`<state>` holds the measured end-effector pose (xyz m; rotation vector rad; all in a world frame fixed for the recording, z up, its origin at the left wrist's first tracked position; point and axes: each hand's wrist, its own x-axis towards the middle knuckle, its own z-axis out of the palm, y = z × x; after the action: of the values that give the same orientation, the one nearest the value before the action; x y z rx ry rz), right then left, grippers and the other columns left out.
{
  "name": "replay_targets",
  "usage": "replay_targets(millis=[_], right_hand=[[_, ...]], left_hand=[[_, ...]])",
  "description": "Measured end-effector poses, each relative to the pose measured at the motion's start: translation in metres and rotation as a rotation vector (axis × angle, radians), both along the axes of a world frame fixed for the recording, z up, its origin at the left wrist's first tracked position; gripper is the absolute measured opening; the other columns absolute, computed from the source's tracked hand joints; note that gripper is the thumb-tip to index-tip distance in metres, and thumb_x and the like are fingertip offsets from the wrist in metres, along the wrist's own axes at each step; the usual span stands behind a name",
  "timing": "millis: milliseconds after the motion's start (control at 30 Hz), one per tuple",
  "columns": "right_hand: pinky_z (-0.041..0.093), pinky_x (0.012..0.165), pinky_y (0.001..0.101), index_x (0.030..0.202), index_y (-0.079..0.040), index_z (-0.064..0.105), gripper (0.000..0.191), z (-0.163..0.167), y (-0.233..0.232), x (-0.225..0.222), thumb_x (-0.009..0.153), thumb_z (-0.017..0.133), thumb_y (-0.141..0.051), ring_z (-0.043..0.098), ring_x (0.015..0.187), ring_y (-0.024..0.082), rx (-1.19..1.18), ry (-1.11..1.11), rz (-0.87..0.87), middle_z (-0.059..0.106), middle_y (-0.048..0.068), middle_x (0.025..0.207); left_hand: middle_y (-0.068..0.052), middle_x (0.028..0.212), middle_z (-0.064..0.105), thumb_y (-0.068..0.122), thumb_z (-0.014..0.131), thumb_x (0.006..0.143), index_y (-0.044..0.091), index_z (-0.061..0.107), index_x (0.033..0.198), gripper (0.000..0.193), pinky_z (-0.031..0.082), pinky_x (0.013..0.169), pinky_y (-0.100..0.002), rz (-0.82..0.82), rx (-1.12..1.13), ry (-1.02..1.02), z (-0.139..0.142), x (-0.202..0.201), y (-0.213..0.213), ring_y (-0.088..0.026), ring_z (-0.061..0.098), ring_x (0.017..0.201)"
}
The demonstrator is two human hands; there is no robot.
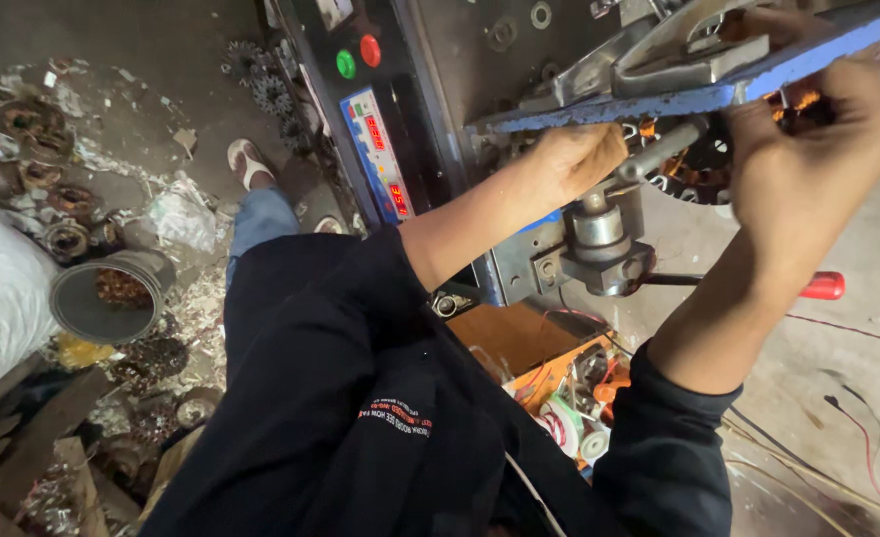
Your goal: The person operates a coil winding machine to wind copper wire onto a motor stator. They repeatedly insert the stator, press a green button to start the machine, and remove the stator after each winding cycle.
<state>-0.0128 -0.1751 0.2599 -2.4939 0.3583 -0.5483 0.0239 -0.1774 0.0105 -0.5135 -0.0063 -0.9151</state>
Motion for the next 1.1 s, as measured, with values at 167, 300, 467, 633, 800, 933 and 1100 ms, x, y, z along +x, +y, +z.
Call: replay_targets(millis=[167,300,467,633,800,933,1100], right_hand=[[0.04,0.073,0.0224,0.123,0.001,0.078,0.034,0.005,0.013,0.005,0.092,0.076,0.014,0.053,0.083,0.009,-0.06,0.01,-0.076,0.07,0.004,0.099],[0.045,0.076,0.0257,0.121,0.004,0.076,0.034,0.01,0.028,0.006,0.089,0.08,0.016,0.057,0.087,0.012,-0.272,-0.029,0.022,0.069,0.007,0.103],[0.05,0.085,0.0279,0.121,0.008,0.073,0.038,0.018,0.033,0.006,0.084,0.076,0.018,0.063,0.095,0.016,-0.325,-0.055,0.139,0.068,0.011,0.104],[0.051,0.087,0.0286,0.118,0.007,0.073,0.036,0.015,0.021,0.001,0.083,0.076,0.016,0.063,0.092,0.016,-0.289,-0.034,0.096,0.067,0.011,0.102],[0.05,0.085,0.0286,0.112,0.009,0.07,0.031,-0.001,-0.005,-0.015,0.083,0.075,0.014,0.063,0.094,0.017,-0.289,-0.015,0.062,0.066,0.012,0.104],[0.052,0.094,0.0249,0.128,0.005,0.066,0.03,-0.02,-0.018,-0.014,0.098,0.071,0.01,0.062,0.101,0.012,0.054,0.011,-0.004,0.067,0.005,0.114],[0.053,0.102,0.0245,0.132,0.003,0.064,0.034,-0.022,-0.021,-0.015,0.099,0.071,0.01,0.064,0.11,0.013,0.084,-0.031,0.036,0.065,0.005,0.122]], left_hand=[[-0.003,0.095,0.069,0.013,0.071,0.101,0.008,0.066,0.107,0.009,0.055,0.08,-0.036,-0.006,0.071,0.013,-0.004,0.001,-0.008,-0.016,0.064,0.086],[-0.001,0.085,0.066,0.013,0.069,0.107,0.009,0.064,0.103,0.007,0.055,0.068,-0.036,-0.021,0.046,-0.005,-0.003,0.005,-0.009,-0.015,0.062,0.073],[-0.006,0.099,0.065,0.021,0.07,0.102,0.006,0.056,0.124,0.03,0.054,0.083,-0.037,-0.055,0.255,-0.178,0.028,0.017,0.028,-0.02,0.062,0.088],[-0.01,0.116,0.066,0.032,0.07,0.102,0.004,0.054,0.14,0.049,0.052,0.099,-0.038,0.191,0.987,-0.948,0.053,0.0,0.152,-0.022,0.063,0.109],[-0.029,0.142,0.051,0.039,0.064,0.104,-0.007,0.049,0.141,0.06,0.034,0.116,-0.05,0.8,2.212,-1.033,-0.035,0.07,0.225,-0.04,0.043,0.136],[-0.025,0.155,0.045,0.041,0.049,0.111,-0.003,0.044,0.15,0.06,0.03,0.122,-0.049,0.728,2.166,-1.152,-0.099,0.095,0.23,-0.041,0.04,0.145],[-0.01,0.155,0.055,0.041,0.026,0.116,0.01,0.05,0.153,0.054,0.035,0.123,-0.047,0.582,2.413,-1.355,-0.106,0.091,0.229,-0.039,0.044,0.146]])
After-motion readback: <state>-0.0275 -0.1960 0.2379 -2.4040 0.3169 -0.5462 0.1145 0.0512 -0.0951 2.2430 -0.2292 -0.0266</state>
